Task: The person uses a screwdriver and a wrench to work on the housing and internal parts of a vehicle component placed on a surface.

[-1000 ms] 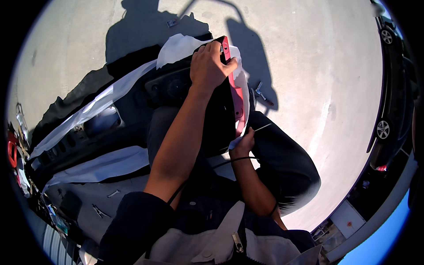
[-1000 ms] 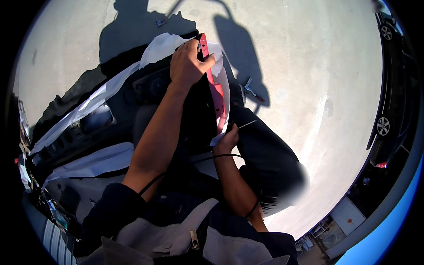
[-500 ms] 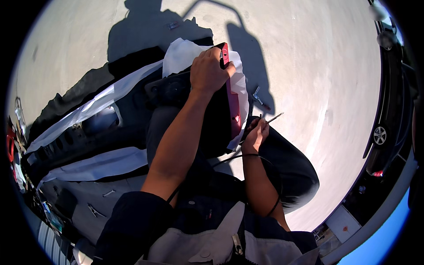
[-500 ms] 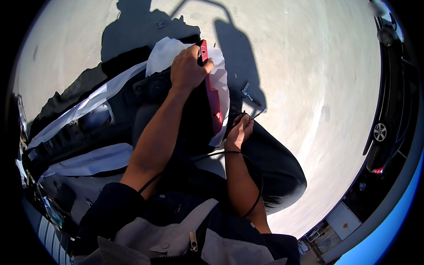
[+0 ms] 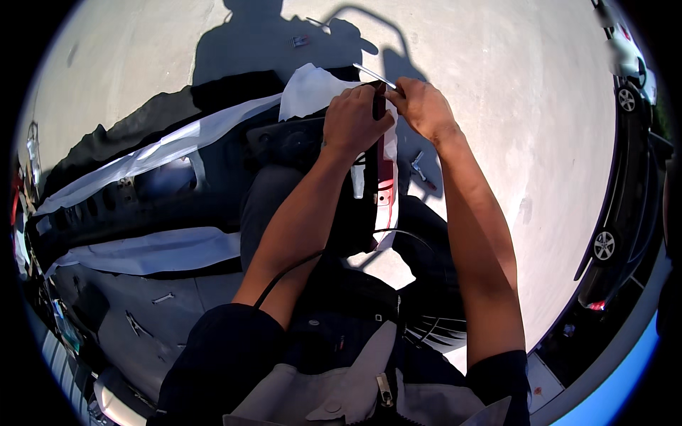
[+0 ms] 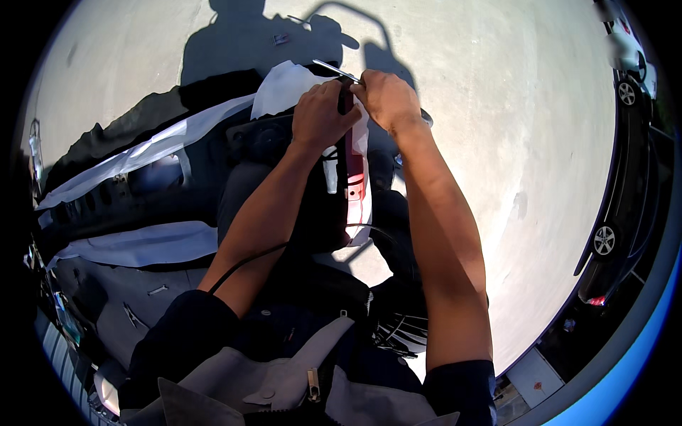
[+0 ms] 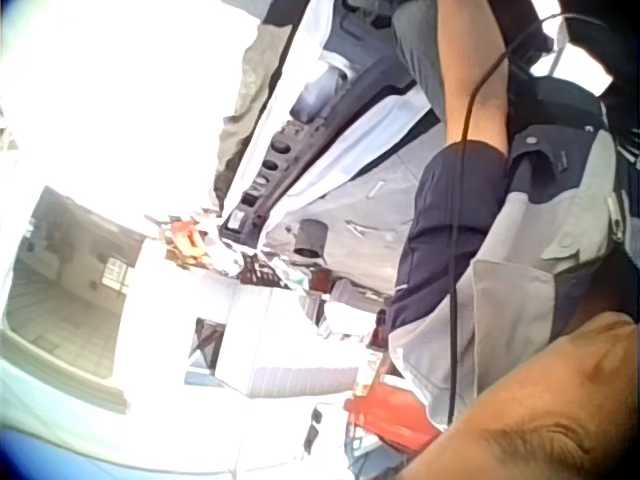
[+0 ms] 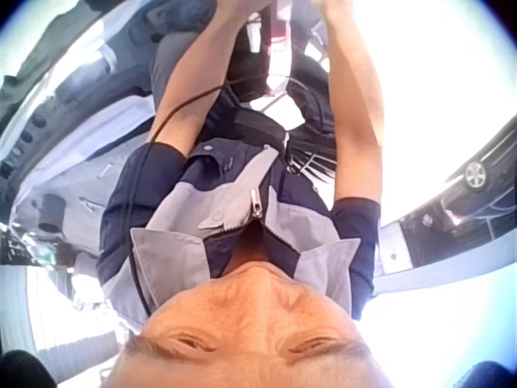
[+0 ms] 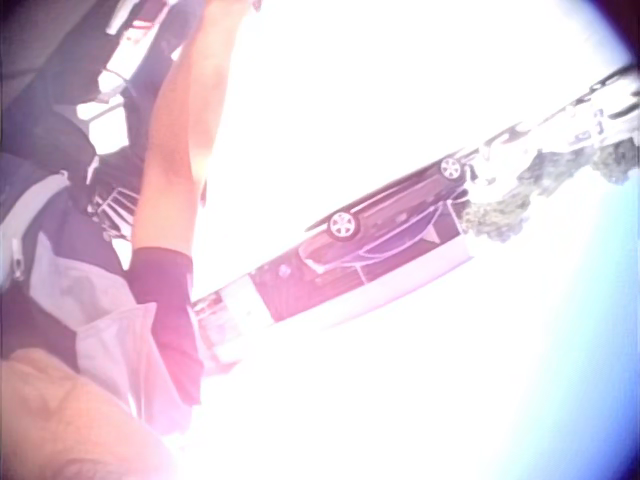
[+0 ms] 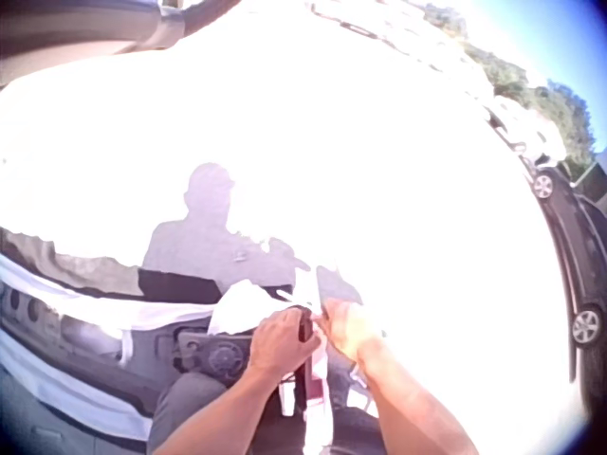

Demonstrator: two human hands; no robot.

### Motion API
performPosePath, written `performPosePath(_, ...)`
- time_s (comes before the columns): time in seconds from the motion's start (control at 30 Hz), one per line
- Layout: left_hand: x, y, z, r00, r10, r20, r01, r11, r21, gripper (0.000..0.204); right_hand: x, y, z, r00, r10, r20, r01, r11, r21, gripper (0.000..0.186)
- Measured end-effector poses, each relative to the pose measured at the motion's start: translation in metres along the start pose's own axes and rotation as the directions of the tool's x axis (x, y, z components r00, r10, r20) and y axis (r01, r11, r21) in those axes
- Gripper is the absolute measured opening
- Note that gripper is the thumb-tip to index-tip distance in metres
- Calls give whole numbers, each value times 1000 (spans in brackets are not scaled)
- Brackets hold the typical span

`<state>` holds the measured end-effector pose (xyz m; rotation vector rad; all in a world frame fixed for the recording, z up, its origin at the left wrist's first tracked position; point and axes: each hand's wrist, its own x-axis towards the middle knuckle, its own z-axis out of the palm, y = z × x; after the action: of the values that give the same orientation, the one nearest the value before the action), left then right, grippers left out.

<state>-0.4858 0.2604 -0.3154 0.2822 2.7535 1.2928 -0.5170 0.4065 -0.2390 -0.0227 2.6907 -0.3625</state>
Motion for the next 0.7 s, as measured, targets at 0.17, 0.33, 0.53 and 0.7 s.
performPosePath(0.17, -1, -3, 2, 1000, -5, 10, 4, 1000, 30, 37, 2, -19, -9, 993, -101, 58, 111, 976, -189, 24)
performPosePath(0.33, 1, -4, 2, 999, 37, -1, -37, 999, 1, 35, 12, -28, -2, 974, -213, 82, 228, 884, -408, 15)
performPosePath(0.53, 4, 7, -11, 997, -6, 77, 12, 997, -75, 37, 3, -20, 6, 985, -168, 38, 171, 930, -326, 19)
performPosePath(0.7, -1, -2, -1, 996, 34, -79, -38, 998, -45, 34, 1, -31, 6, 997, 7, 81, 15, 965, -260, 17)
